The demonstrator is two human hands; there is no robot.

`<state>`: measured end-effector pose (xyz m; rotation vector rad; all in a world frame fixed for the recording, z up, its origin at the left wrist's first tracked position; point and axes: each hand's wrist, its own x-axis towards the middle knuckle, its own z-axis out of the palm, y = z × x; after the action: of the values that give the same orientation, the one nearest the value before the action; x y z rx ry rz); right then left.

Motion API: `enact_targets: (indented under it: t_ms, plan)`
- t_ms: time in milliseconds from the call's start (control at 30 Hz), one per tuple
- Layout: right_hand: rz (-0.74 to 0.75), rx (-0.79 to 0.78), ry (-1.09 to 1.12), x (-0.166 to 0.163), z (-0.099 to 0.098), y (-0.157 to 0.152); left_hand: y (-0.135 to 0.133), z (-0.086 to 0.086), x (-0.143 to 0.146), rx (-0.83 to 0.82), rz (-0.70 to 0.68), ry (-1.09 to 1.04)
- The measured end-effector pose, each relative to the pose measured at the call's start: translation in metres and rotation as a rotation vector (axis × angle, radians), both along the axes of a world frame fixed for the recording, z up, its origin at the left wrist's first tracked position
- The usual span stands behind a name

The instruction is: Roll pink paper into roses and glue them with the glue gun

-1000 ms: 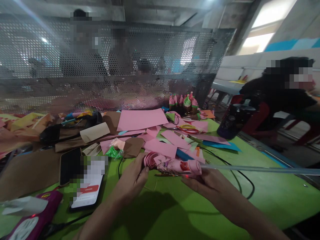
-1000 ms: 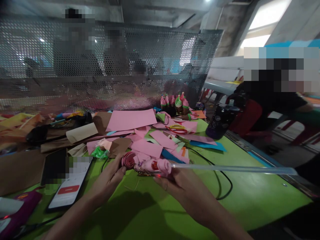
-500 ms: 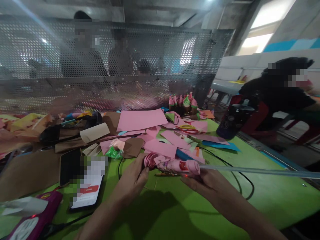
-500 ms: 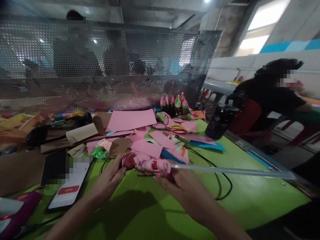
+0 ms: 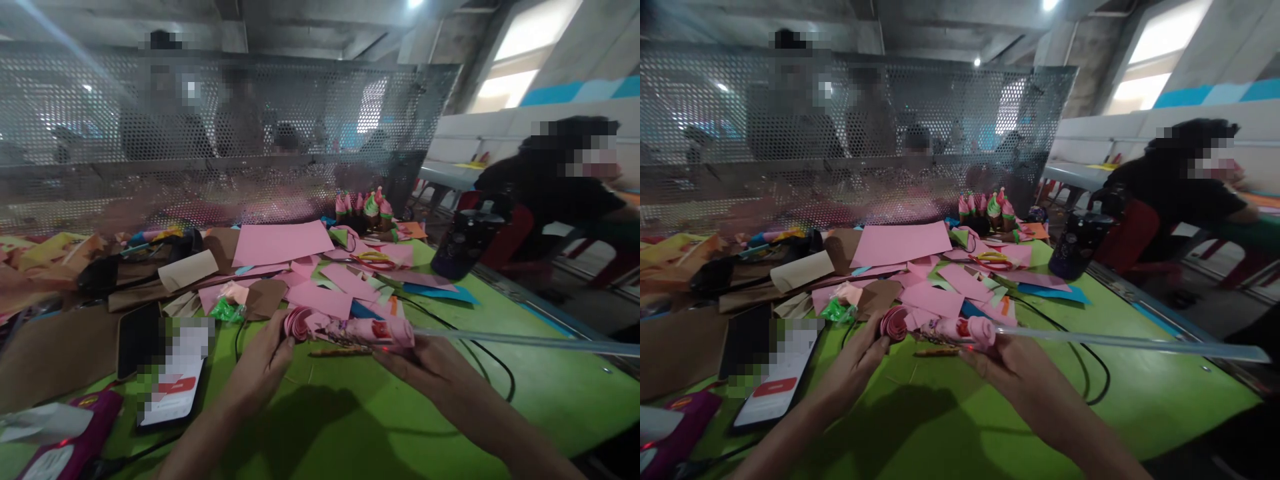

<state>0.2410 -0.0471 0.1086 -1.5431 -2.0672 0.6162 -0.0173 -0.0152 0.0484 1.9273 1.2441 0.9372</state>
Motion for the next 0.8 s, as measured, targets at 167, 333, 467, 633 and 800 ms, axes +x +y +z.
enact_targets:
  t_ms: [167, 333, 467, 633, 800]
  plan:
    - [-0.143, -0.044, 0.2, 0.04, -0.009, 0.0, 0.0, -0.004, 0.002, -0.03, 0.043, -0.05]
    - [-0.426, -0.053, 0.3, 0.093, -0.022, -0.002, -0.002, -0.007, -0.001, -0.025, 0.073, -0.092]
    - [-0.565, -0.053, 0.243, 0.121, -0.027, -0.008, -0.001, -0.013, -0.005, -0.019, 0.096, -0.076]
    - [-0.592, -0.101, 0.138, 0.134, -0.035, -0.007, -0.004, -0.008, -0.003, -0.049, 0.093, -0.111]
    - [-0.64, 0.061, -0.24, 0.15, -0.039, -0.004, -0.007, 0.003, 0.0, -0.083, 0.056, -0.126]
